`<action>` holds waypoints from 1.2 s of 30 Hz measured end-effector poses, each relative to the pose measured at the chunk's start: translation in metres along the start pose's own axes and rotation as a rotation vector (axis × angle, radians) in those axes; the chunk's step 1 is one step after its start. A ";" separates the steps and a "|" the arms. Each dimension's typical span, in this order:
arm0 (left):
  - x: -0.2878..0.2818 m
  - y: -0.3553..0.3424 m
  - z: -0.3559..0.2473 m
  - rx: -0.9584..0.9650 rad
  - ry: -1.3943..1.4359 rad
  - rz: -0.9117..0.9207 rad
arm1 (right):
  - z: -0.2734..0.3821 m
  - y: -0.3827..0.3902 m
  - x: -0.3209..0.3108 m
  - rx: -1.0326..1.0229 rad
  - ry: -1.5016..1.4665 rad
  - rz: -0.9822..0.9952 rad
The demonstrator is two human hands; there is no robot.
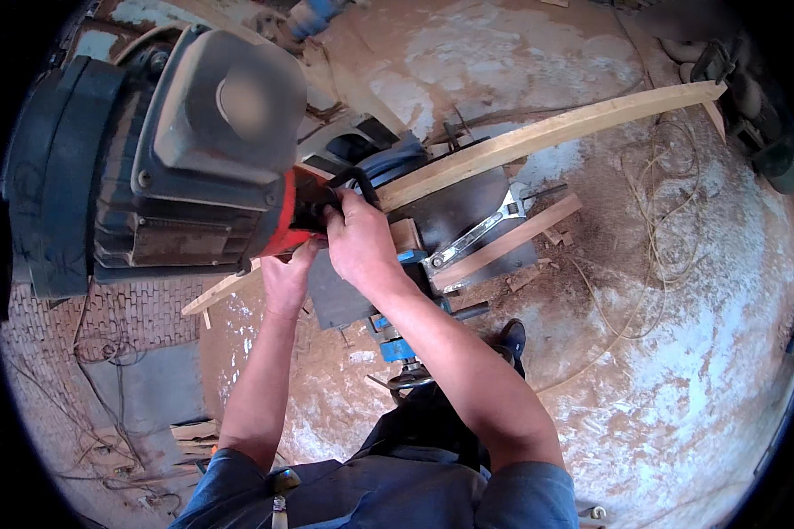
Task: The person operates a drill press to drill holes into a small wooden block clamped in a vise. They walk to a workbench to retrieve a drill bit, return to the machine, install the bit, and perform multiple drilling passes while adjusting the wood and machine settings.
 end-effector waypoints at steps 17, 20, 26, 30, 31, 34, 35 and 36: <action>-0.004 -0.004 -0.003 0.065 -0.117 -0.002 | 0.015 -0.010 0.014 -0.126 0.116 0.090; -0.007 -0.005 0.003 0.026 -0.136 0.014 | 0.017 -0.015 0.018 -0.215 0.184 0.092; -0.011 0.001 0.009 -0.023 -0.193 -0.033 | 0.021 -0.018 0.020 -0.129 0.346 0.164; -0.015 0.002 0.021 -0.015 -0.115 -0.017 | 0.035 -0.028 0.026 -0.179 0.342 0.125; -0.013 0.003 0.026 -0.002 -0.043 -0.049 | 0.031 -0.031 0.027 -0.134 0.367 0.143; -0.010 0.003 0.032 -0.038 0.015 -0.042 | 0.032 -0.030 0.025 -0.054 0.383 0.161; -0.009 0.003 0.033 -0.059 0.013 -0.019 | 0.030 -0.030 0.024 -0.038 0.384 0.158; -0.009 0.003 0.038 -0.112 -0.019 -0.018 | 0.030 -0.032 0.026 -0.043 0.416 0.162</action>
Point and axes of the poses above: each hand's wrist, its own y-axis away from the middle knuckle, its own x-axis out of the palm, z = x × y, the point moved 9 cm from there along -y, towards the middle knuckle, and after that the axes turned 2 degrees about -z, right-handed, at the moved point
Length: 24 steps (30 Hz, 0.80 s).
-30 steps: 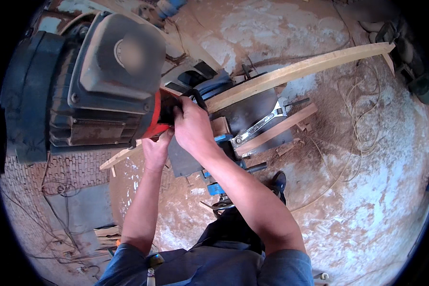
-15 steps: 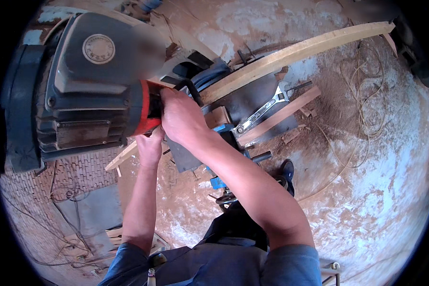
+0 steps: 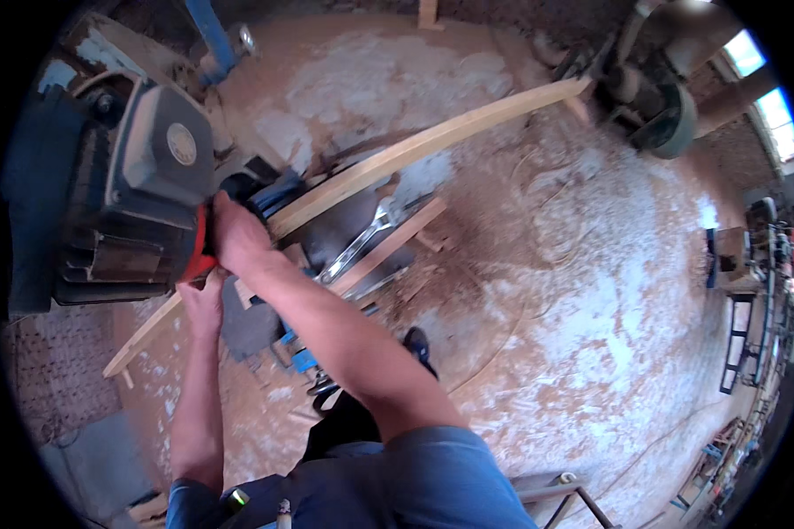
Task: The person operates a drill press to drill holes into a small wooden block clamped in a vise. They walk to a workbench to retrieve a drill bit, return to the machine, install the bit, and perform multiple drilling passes while adjusting the wood and machine settings.
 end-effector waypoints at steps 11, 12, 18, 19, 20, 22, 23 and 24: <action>-0.011 0.003 -0.053 0.151 -0.005 0.006 | 0.040 -0.001 0.016 -0.198 0.253 0.003; 0.010 0.003 -0.057 0.148 0.045 0.044 | -0.015 -0.027 0.017 -0.264 -0.033 -0.052; -0.018 0.001 -0.037 0.024 0.134 0.006 | -0.027 -0.020 0.077 0.541 -1.261 0.068; -0.007 0.005 -0.055 0.096 0.130 -0.020 | -0.069 -0.029 0.059 0.440 -0.979 0.003; -0.011 0.007 -0.064 0.154 0.103 -0.077 | -0.070 -0.031 0.061 0.442 -1.148 0.040; -0.002 0.006 -0.060 0.202 0.119 -0.060 | -0.082 -0.035 0.064 0.488 -1.382 0.082; 0.005 0.006 -0.051 0.161 0.045 -0.033 | -0.098 -0.040 0.066 0.546 -1.440 0.065; 0.009 0.006 -0.044 0.123 -0.033 -0.011 | -0.108 -0.043 0.067 0.595 -1.489 0.048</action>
Point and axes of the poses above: each hand's wrist, its own y-axis away from the middle knuckle, its own x-axis out of the palm, z = x × y, the point moved 9 cm from there along -y, towards the middle knuckle, and after that the axes turned 2 degrees about -z, right-handed, at the moved point
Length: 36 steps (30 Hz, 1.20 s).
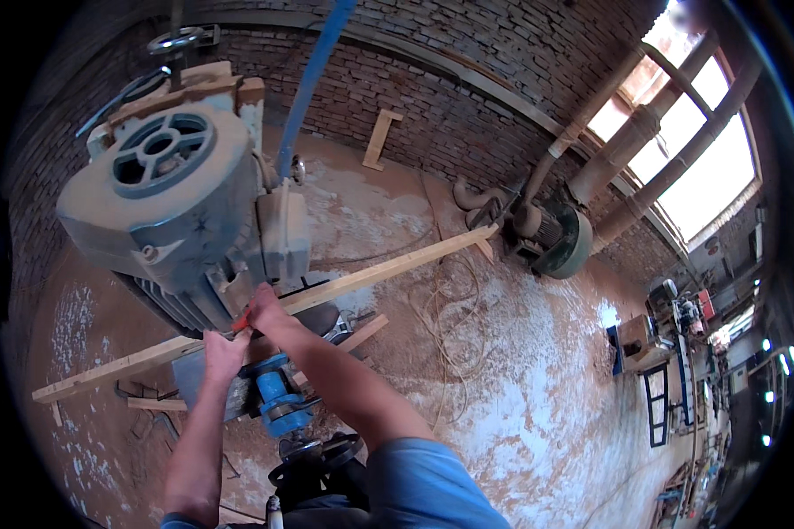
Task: The person operates a drill press to drill holes into a small wooden block clamped in a vise. They walk to a workbench to retrieve a drill bit, return to the machine, install the bit, and perform multiple drilling passes while adjusting the wood and machine settings.
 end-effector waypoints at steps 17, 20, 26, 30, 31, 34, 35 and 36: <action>0.004 -0.002 0.019 -0.102 -0.101 0.148 | 0.030 0.035 0.035 -0.291 0.517 0.328; 0.008 -0.003 0.035 -0.136 -0.155 0.132 | 0.040 0.054 0.039 -0.480 0.749 0.392; -0.002 -0.003 0.025 -0.106 -0.023 0.114 | 0.042 0.100 0.071 -0.656 1.134 0.063; -0.013 -0.001 0.002 0.071 0.048 -0.107 | 0.047 0.076 0.062 -0.789 1.764 -0.158; -0.010 0.000 0.009 -0.051 0.089 -0.060 | 0.047 0.087 0.070 -0.731 1.681 -0.264; 0.002 0.000 0.005 -0.034 0.040 -0.034 | 0.061 0.079 0.063 -0.847 1.465 -0.088; -0.005 0.003 0.004 -0.037 0.055 -0.049 | 0.056 0.077 0.075 -0.723 1.602 0.038; -0.003 0.003 0.002 -0.030 0.089 -0.047 | 0.066 0.082 0.078 -0.678 1.502 0.063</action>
Point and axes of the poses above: each hand's wrist, its own y-axis away from the middle knuckle, its own x-axis out of the palm, z = x × y, the point moved 9 cm from there along -y, towards the middle knuckle, and after that the axes turned 2 degrees about -z, right-handed, at the moved point
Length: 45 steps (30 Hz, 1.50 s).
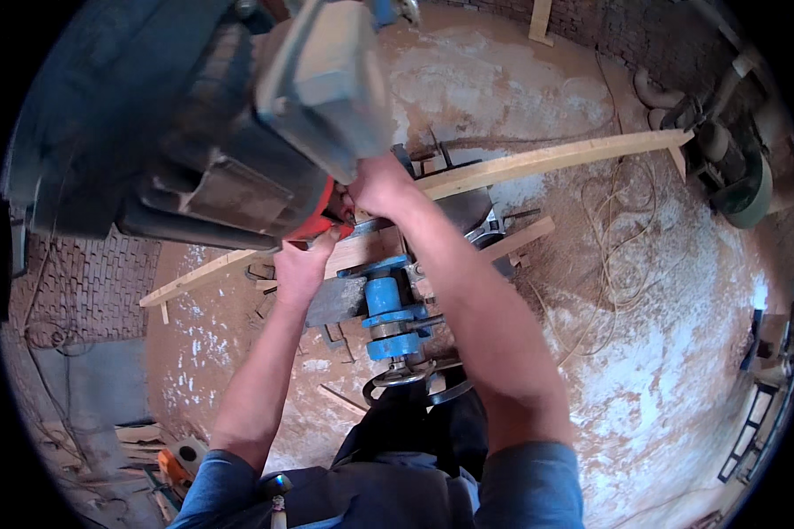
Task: The person operates a drill press to drill holes into a small wooden block clamped in a vise. They walk to a workbench to retrieve a drill bit, return to the machine, install the bit, and perform multiple drilling passes while adjusting the wood and machine settings.
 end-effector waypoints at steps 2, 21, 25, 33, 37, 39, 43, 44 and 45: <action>0.003 -0.001 -0.002 0.009 0.066 0.003 | 0.000 -0.001 -0.013 0.053 -0.217 0.028; 0.004 -0.002 0.001 -0.045 -0.014 -0.042 | -0.020 0.055 0.004 0.149 -0.371 -0.118; 0.003 -0.002 0.005 -0.006 0.014 -0.039 | -0.013 0.047 0.011 0.109 -0.306 -0.109; 0.007 -0.003 0.012 -0.026 0.060 0.017 | -0.010 0.047 0.014 0.169 -0.358 -0.039; 0.006 -0.002 0.006 -0.013 -0.025 -0.001 | 0.000 0.048 0.008 0.128 -0.278 -0.068; 0.007 -0.001 0.004 0.009 -0.004 -0.015 | 0.008 0.048 0.006 0.098 -0.208 -0.071; 0.009 -0.001 0.006 0.017 -0.034 -0.026 | 0.010 0.042 0.003 -0.025 0.001 -0.169; 0.006 0.000 0.012 -0.026 -0.158 -0.076 | 0.004 0.037 0.003 -0.028 0.048 -0.180; -0.001 0.004 0.019 -0.019 -0.201 -0.103 | 0.013 0.036 0.006 0.023 0.062 -0.133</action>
Point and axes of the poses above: each hand's wrist, its own y-axis away from the middle knuckle, its own x-axis out of the palm, z = x × y, the point moved 9 cm from there along -y, towards the middle knuckle, and after that the axes turned 2 degrees about -z, right-handed, at the moved point
